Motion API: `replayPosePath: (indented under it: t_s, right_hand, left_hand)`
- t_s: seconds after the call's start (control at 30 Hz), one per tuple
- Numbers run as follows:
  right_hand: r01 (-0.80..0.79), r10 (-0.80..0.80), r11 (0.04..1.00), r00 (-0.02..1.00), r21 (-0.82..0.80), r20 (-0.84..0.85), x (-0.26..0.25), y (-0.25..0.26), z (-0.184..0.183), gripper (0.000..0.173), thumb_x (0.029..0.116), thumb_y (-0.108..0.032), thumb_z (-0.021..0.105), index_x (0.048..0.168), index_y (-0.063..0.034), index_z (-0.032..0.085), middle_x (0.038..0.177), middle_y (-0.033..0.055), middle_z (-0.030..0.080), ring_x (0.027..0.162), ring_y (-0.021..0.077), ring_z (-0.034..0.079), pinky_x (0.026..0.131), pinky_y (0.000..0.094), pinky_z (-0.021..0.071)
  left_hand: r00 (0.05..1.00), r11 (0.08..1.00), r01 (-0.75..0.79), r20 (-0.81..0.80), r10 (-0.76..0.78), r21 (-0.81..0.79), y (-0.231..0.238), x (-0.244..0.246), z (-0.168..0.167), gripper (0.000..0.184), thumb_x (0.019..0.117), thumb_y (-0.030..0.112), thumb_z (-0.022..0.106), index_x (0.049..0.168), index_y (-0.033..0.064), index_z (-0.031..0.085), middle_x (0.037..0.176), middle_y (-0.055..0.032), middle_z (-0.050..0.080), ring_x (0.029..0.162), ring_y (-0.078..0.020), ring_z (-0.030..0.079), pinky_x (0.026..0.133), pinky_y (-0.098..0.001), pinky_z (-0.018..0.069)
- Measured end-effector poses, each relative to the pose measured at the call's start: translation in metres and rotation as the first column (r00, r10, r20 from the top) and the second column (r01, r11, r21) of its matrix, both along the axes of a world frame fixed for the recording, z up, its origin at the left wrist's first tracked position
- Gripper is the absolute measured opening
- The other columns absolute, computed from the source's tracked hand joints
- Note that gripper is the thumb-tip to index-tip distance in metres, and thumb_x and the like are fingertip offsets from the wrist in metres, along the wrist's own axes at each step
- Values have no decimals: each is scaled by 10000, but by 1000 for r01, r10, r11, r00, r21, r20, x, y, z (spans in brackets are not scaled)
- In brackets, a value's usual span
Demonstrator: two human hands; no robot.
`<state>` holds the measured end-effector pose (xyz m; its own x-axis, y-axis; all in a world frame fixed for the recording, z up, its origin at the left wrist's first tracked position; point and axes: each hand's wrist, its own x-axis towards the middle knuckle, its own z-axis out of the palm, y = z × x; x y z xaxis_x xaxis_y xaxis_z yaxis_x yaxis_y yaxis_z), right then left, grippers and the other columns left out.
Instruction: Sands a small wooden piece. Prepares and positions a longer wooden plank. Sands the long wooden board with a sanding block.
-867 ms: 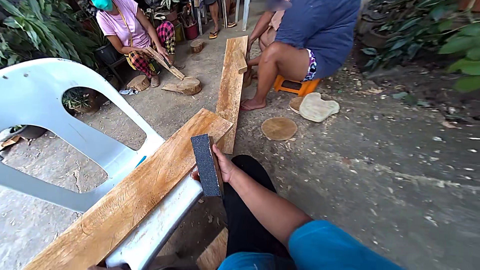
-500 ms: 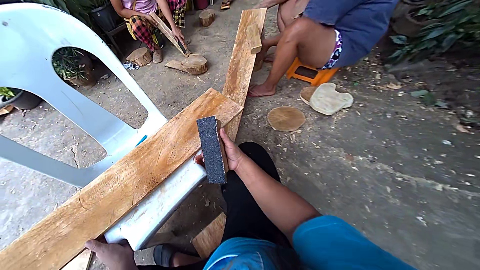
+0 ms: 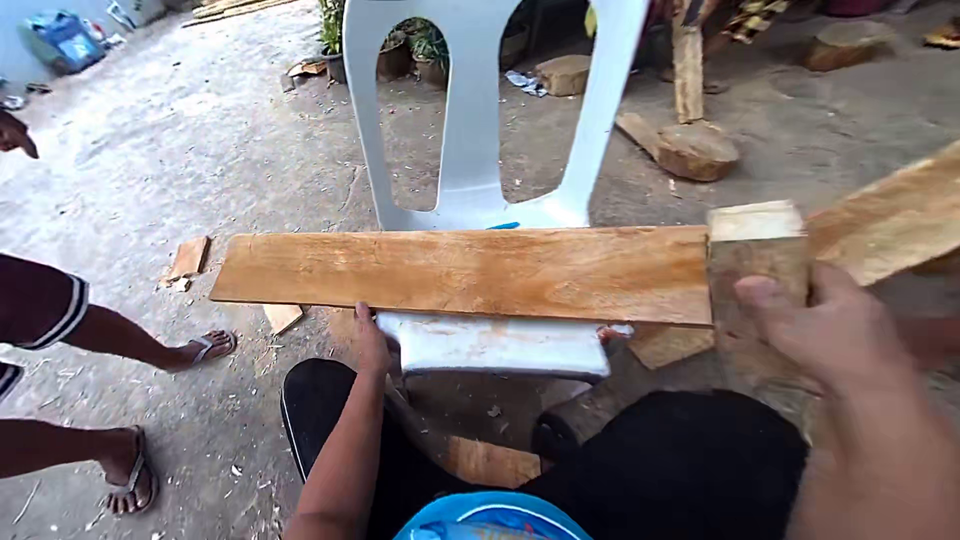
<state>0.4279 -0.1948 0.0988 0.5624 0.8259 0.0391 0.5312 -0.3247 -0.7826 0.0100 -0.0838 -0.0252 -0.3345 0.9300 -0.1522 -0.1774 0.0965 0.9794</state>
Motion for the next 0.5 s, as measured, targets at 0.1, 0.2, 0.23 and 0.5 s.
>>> replayPosePath:
  t_s: [0.1,0.2,0.23,0.5]
  right_hand:
    - [-181,227,965,938,-190,262,12,43,16,741,949,-387,747,1442,81,452,1277,452,540,1189,652,523,948,829,364]
    - [-235,386,890,845,-391,369,-7,82,13,783,840,-388,860,1371,83,532,1276,406,578,1214,606,538,984,810,363]
    - [-238,417,870,821,-431,389,-15,92,7,814,824,-418,868,1374,82,536,1314,392,570,1248,593,528,1007,800,359]
    - [-215,419,877,779,-430,466,-16,94,-18,884,855,-559,790,1427,47,496,1377,388,532,1284,604,495,1021,811,320]
  left_hand:
    - [1000,1000,-19,-12,20,10,-2,1,-3,674,1111,467,161,1380,-60,483,1253,-237,613,1127,-251,626,973,-451,528]
    - [1000,1000,10,-12,-10,-23,-3,1,-4,729,1090,549,166,1479,-19,406,1373,-241,554,1234,-273,576,1036,-474,491]
    - [1000,1000,8,-9,-8,-29,-3,0,-5,743,1082,575,176,1504,0,383,1401,-238,540,1260,-279,564,1050,-483,483]
    - [983,1000,-19,185,20,-7,-9,-3,3,816,1030,659,12,1356,110,520,1201,-66,645,1041,-155,634,913,-400,530]
